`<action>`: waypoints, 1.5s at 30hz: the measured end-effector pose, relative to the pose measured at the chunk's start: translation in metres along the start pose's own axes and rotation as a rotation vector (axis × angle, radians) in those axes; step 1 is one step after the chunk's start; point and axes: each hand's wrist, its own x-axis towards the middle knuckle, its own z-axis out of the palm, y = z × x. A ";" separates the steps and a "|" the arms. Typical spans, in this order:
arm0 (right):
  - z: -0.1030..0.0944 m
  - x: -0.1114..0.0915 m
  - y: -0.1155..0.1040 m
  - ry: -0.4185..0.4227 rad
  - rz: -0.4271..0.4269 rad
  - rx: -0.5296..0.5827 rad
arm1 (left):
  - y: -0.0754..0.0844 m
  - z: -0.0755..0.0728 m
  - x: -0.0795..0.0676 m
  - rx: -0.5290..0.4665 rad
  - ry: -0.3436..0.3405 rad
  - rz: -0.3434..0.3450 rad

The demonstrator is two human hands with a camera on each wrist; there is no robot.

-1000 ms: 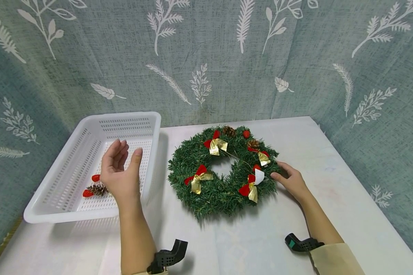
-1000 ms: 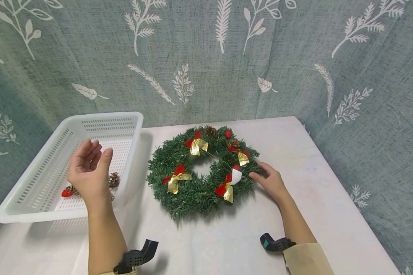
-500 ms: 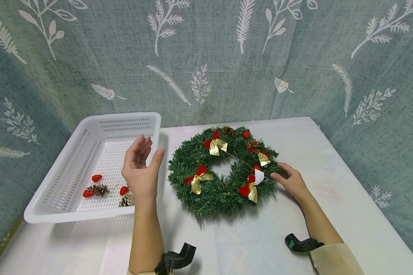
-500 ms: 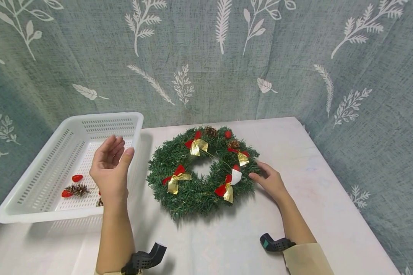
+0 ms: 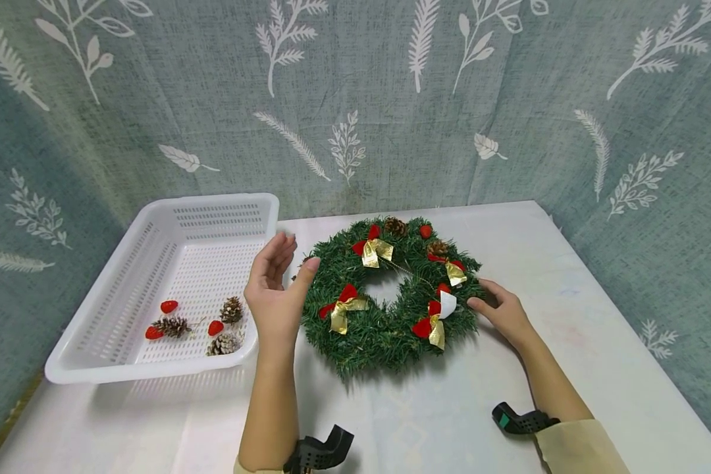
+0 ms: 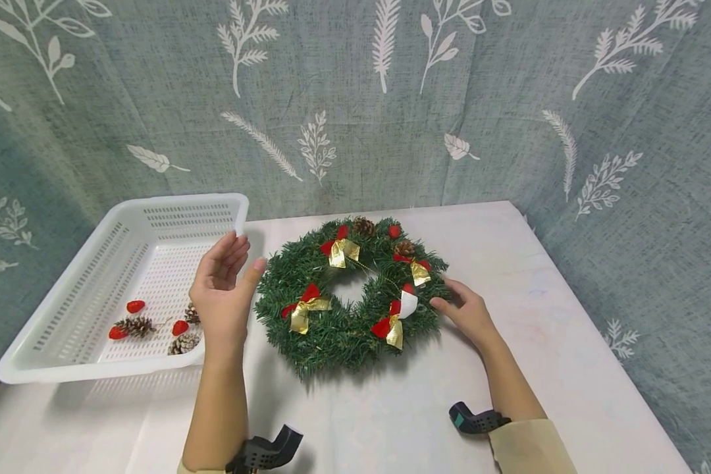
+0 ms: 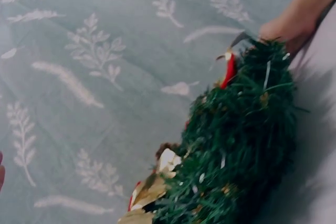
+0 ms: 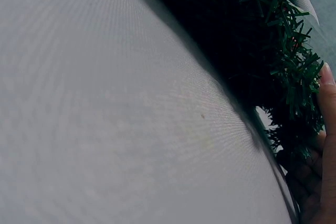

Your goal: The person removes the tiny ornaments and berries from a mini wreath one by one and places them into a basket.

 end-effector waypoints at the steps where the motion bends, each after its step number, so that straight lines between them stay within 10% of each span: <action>1: 0.000 0.001 0.001 0.002 -0.004 0.002 | 0.000 0.002 -0.001 0.003 -0.013 0.005; 26: 0.001 0.000 0.002 0.012 -0.032 0.013 | -0.017 0.068 -0.048 0.136 -0.331 -0.040; 45: 0.002 0.002 0.002 0.020 -0.038 0.026 | -0.030 0.118 -0.068 0.116 -0.454 -0.233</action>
